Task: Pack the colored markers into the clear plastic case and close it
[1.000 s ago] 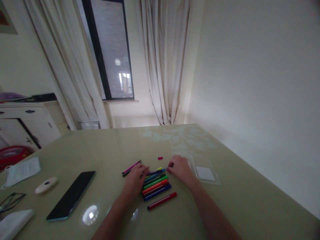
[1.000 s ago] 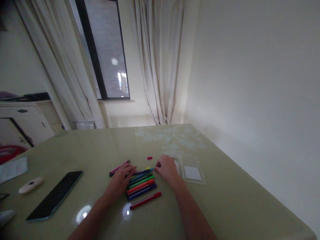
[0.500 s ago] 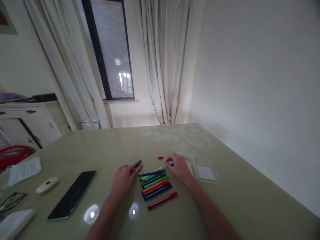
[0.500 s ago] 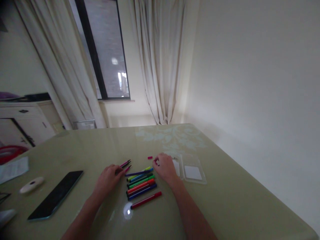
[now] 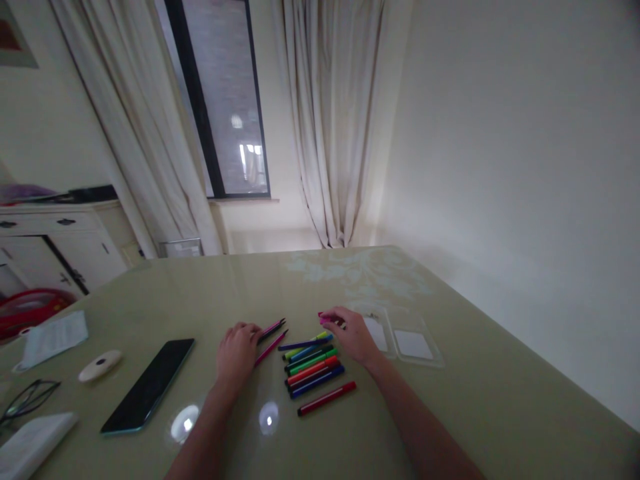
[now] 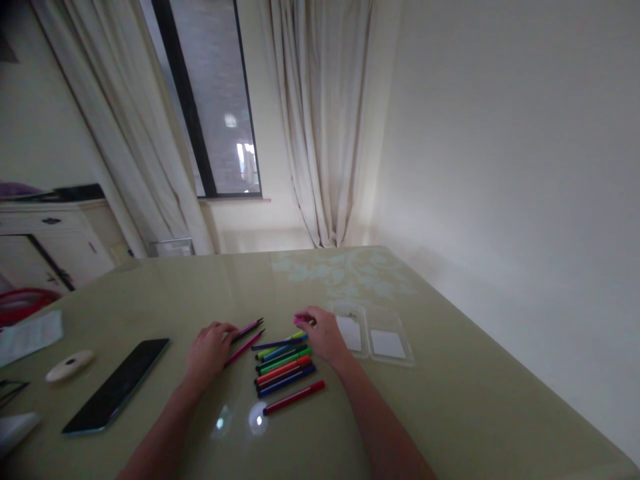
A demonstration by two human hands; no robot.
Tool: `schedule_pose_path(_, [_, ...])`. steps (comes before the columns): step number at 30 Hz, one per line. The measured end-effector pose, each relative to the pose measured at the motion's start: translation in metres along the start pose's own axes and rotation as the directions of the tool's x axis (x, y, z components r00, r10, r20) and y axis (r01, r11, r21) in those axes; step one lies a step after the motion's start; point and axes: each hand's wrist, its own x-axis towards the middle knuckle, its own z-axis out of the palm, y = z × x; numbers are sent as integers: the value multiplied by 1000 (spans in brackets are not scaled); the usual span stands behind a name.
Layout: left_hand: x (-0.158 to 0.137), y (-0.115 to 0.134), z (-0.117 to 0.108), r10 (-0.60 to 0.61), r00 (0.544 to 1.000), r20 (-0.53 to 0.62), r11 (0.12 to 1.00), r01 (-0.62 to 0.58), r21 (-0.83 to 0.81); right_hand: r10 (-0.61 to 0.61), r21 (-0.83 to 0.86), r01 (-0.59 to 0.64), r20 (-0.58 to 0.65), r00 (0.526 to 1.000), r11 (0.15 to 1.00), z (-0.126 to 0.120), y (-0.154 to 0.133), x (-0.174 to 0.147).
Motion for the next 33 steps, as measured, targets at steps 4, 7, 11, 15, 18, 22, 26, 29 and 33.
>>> schedule_pose_path(4, [1,0,3,-33,998,59,995,38,-89,20,82,-19,-12,1000,996,0,3,1])
schedule_pose_path(7, [4,4,4,-26,1000,14,987,27,-159,4,113,0,-32,999,994,1,4,2])
schedule_pose_path(11, [5,19,1,101,991,-82,889,-127,-441,-48,162,63,-95,994,985,1,3,2])
schedule_pose_path(15, [-2,40,-2,226,972,-63,749,-215,-627,-80,188,102,-123,989,977,1,4,2])
schedule_pose_path(18, [-6,49,-4,236,971,-37,723,-201,-661,-96,187,116,-115,989,975,3,4,2])
schedule_pose_path(22, [-9,53,-7,246,969,-34,699,-201,-686,-86,181,100,-85,993,978,6,1,1])
schedule_pose_path(26, [-12,57,-9,254,967,-34,689,-206,-695,-46,201,54,-45,998,978,6,0,0])
schedule_pose_path(29, [-13,60,-10,252,968,-1,676,-177,-715,-2,251,9,-29,1000,968,5,2,1])
schedule_pose_path(33, [-14,61,-8,227,970,82,630,-82,-772,17,335,-25,25,1000,942,3,5,1])
